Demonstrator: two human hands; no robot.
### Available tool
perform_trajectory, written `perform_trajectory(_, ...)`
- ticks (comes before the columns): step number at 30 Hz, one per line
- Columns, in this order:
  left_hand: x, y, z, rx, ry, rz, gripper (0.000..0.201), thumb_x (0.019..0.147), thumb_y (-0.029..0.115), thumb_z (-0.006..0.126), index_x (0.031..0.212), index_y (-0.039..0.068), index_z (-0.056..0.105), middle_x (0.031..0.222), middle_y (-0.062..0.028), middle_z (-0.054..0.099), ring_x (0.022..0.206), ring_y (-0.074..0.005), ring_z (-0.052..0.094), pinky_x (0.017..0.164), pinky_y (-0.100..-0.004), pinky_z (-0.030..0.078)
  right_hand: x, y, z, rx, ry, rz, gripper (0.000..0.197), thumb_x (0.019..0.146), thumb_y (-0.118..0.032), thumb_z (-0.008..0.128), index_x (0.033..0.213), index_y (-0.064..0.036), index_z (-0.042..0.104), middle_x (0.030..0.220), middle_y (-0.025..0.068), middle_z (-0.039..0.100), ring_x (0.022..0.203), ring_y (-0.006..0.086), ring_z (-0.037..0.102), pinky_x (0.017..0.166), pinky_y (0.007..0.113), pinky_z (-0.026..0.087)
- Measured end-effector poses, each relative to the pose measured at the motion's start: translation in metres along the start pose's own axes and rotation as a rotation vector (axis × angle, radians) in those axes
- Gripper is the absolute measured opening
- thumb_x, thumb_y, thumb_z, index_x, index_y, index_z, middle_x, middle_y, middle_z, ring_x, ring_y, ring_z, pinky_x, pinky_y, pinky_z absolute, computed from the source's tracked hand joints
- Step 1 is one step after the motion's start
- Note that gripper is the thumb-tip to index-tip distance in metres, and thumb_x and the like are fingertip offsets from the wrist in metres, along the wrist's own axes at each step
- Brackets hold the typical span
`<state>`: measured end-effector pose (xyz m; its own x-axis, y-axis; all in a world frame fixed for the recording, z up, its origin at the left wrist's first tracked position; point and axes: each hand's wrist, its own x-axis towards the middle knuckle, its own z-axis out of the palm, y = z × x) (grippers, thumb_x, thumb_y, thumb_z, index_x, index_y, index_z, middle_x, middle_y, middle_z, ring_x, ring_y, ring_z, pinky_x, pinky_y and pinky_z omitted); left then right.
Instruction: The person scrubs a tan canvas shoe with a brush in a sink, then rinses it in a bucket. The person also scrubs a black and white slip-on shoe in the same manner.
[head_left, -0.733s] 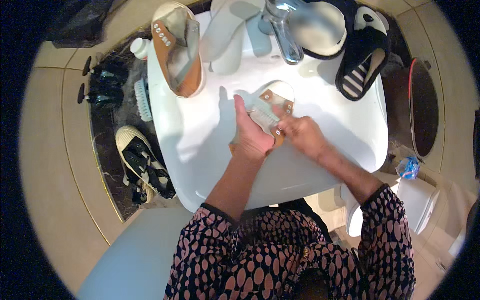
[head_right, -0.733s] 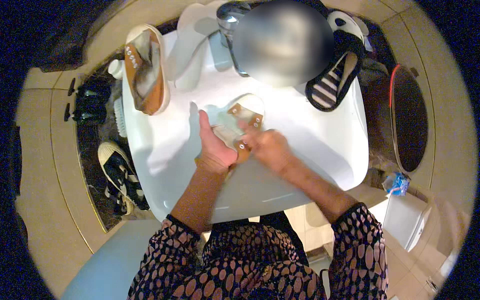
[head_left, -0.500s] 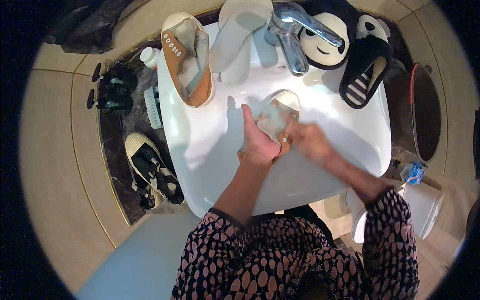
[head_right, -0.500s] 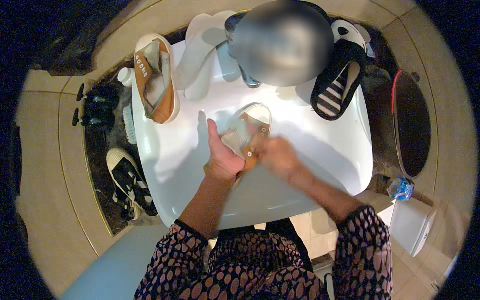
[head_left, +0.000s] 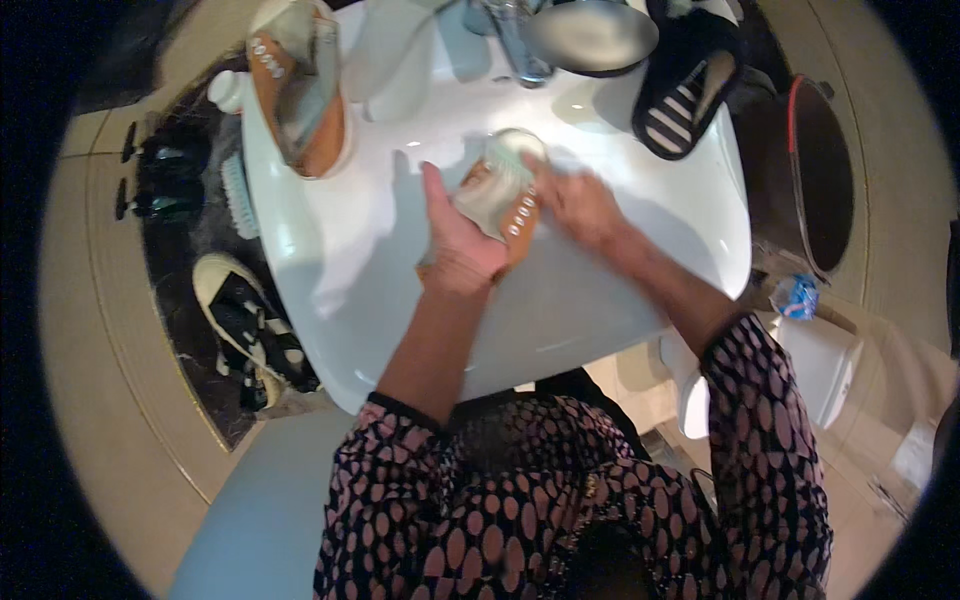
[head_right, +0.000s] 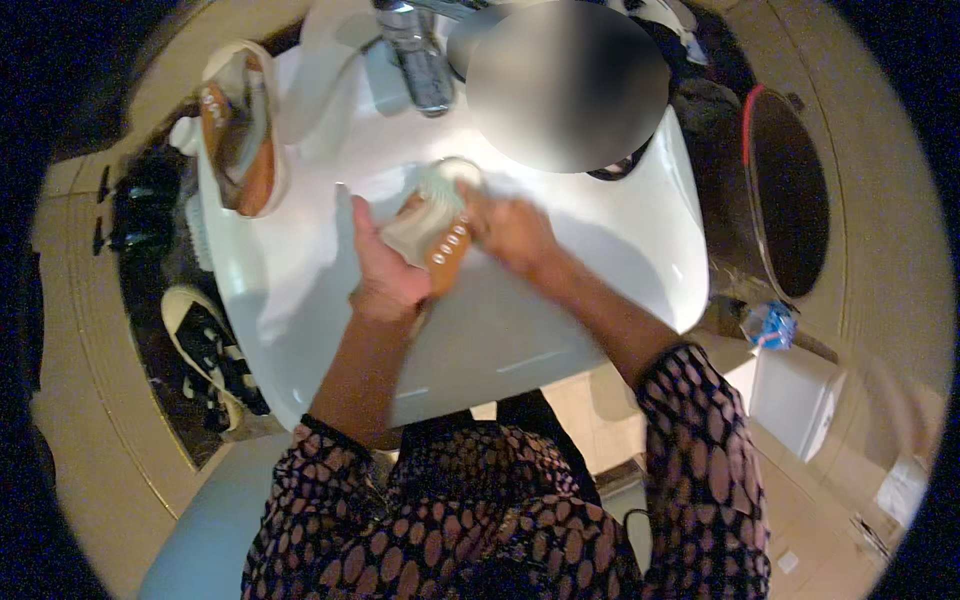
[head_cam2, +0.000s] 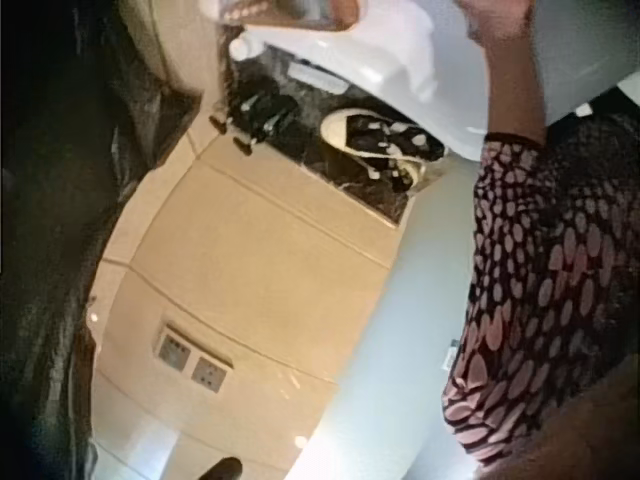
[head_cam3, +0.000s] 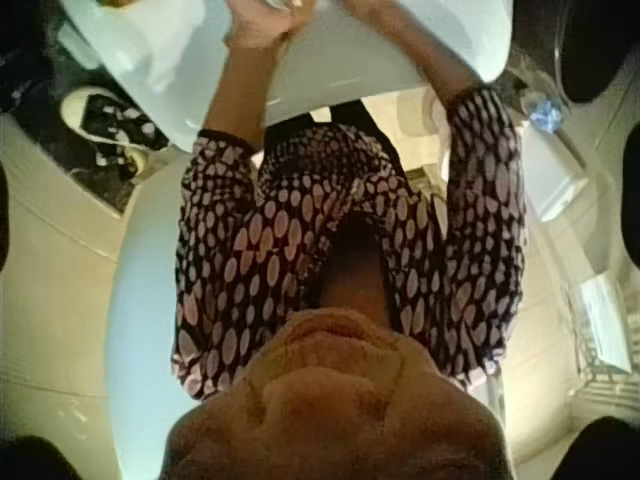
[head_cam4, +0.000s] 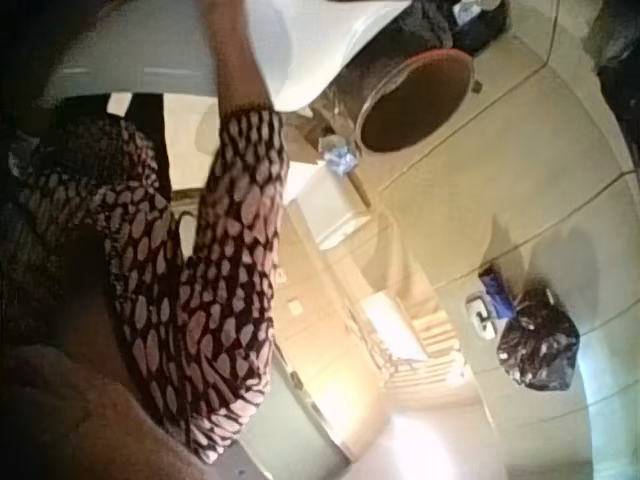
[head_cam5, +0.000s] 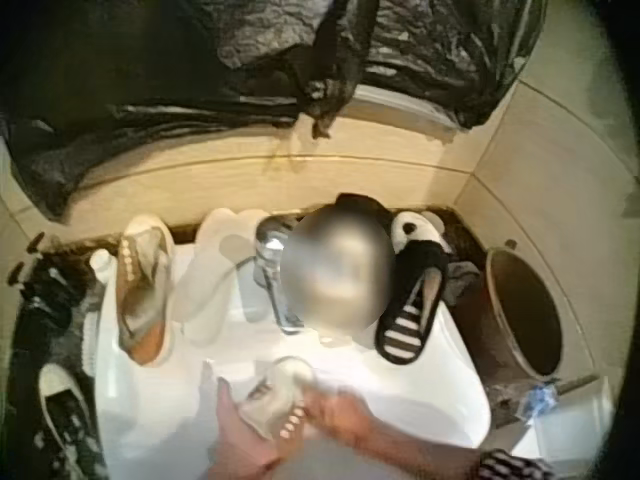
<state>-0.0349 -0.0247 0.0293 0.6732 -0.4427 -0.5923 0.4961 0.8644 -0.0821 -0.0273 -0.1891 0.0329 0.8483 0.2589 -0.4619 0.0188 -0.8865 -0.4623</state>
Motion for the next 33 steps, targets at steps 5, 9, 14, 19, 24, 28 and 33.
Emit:
perform_trajectory(5, -0.003, -0.001, 0.005, 0.089, 0.122, 0.070, 0.081, 0.080, 0.070, 0.033, 0.126, 0.003, 0.041, 0.121, -0.0166, 0.047, 0.107, -0.0319, 0.049, 0.092, -0.0457, 0.040, 0.001, -0.001, 0.009, 0.297, 0.189, -0.271, 0.038, 0.090, -0.034, 0.045, 0.125, -0.0198, 0.050, 0.076, 0.0158, 0.063, 0.069, 0.0339, 0.061, 0.062, 0.044, 0.050)
perform_trajectory(9, -0.007, -0.004, 0.013, 0.107, 0.131, 0.056, 0.085, 0.080, 0.070, 0.032, 0.129, 0.001, 0.037, 0.123, -0.0169, 0.045, 0.111, -0.0313, 0.046, 0.096, -0.0442, 0.037, -0.031, -0.016, 0.014, 0.238, 0.164, -0.226, 0.038, 0.088, -0.030, 0.048, 0.125, -0.0216, 0.050, 0.075, 0.0151, 0.063, 0.067, 0.0347, 0.061, 0.059, 0.043, 0.051)
perform_trajectory(14, -0.006, -0.003, 0.011, 0.088, 0.016, 0.057, 0.085, 0.081, 0.070, 0.031, 0.129, 0.000, 0.036, 0.127, -0.0171, 0.043, 0.114, -0.0311, 0.044, 0.098, -0.0417, 0.035, 0.009, 0.011, -0.003, -0.170, 0.299, -0.068, 0.039, 0.087, -0.029, 0.051, 0.125, -0.0191, 0.051, 0.067, 0.0162, 0.062, 0.057, 0.0336, 0.060, 0.053, 0.043, 0.051)
perform_trajectory(19, -0.008, -0.002, 0.009, 0.134, 0.072, 0.063, 0.085, 0.081, 0.070, 0.031, 0.129, 0.000, 0.037, 0.126, -0.0171, 0.043, 0.113, -0.0303, 0.045, 0.095, -0.0425, 0.038, -0.029, -0.021, 0.010, 0.088, 0.227, -0.335, 0.041, 0.089, -0.032, 0.047, 0.127, -0.0160, 0.046, 0.066, 0.0154, 0.061, 0.058, 0.0330, 0.061, 0.053, 0.045, 0.051)
perform_trajectory(24, -0.002, -0.003, 0.010, 0.098, 0.039, 0.040, 0.082, 0.081, 0.069, 0.031, 0.127, 0.002, 0.040, 0.124, -0.0173, 0.045, 0.108, -0.0302, 0.048, 0.092, -0.0425, 0.041, 0.008, 0.004, -0.021, -0.195, 0.216, 0.017, 0.038, 0.092, -0.032, 0.046, 0.128, -0.0196, 0.047, 0.079, 0.0182, 0.064, 0.069, 0.0343, 0.063, 0.067, 0.040, 0.051)
perform_trajectory(28, -0.001, 0.004, -0.009, 0.160, -0.088, 0.009, 0.082, 0.081, 0.069, 0.032, 0.126, 0.001, 0.040, 0.123, -0.0171, 0.046, 0.109, -0.0304, 0.048, 0.091, -0.0417, 0.041, -0.039, -0.034, 0.012, 0.089, 0.281, -0.402, 0.042, 0.088, -0.025, 0.050, 0.129, -0.0174, 0.045, 0.068, 0.0164, 0.062, 0.060, 0.0353, 0.060, 0.054, 0.044, 0.051)
perform_trajectory(33, -0.001, -0.002, 0.008, 0.094, 0.037, 0.065, 0.084, 0.081, 0.069, 0.032, 0.127, -0.001, 0.038, 0.124, -0.0194, 0.045, 0.111, -0.0323, 0.046, 0.094, -0.0426, 0.039, 0.002, 0.026, -0.009, -0.280, 0.196, -0.023, 0.043, 0.091, -0.032, 0.044, 0.132, -0.0174, 0.041, 0.066, 0.0158, 0.062, 0.059, 0.0304, 0.061, 0.053, 0.040, 0.051)
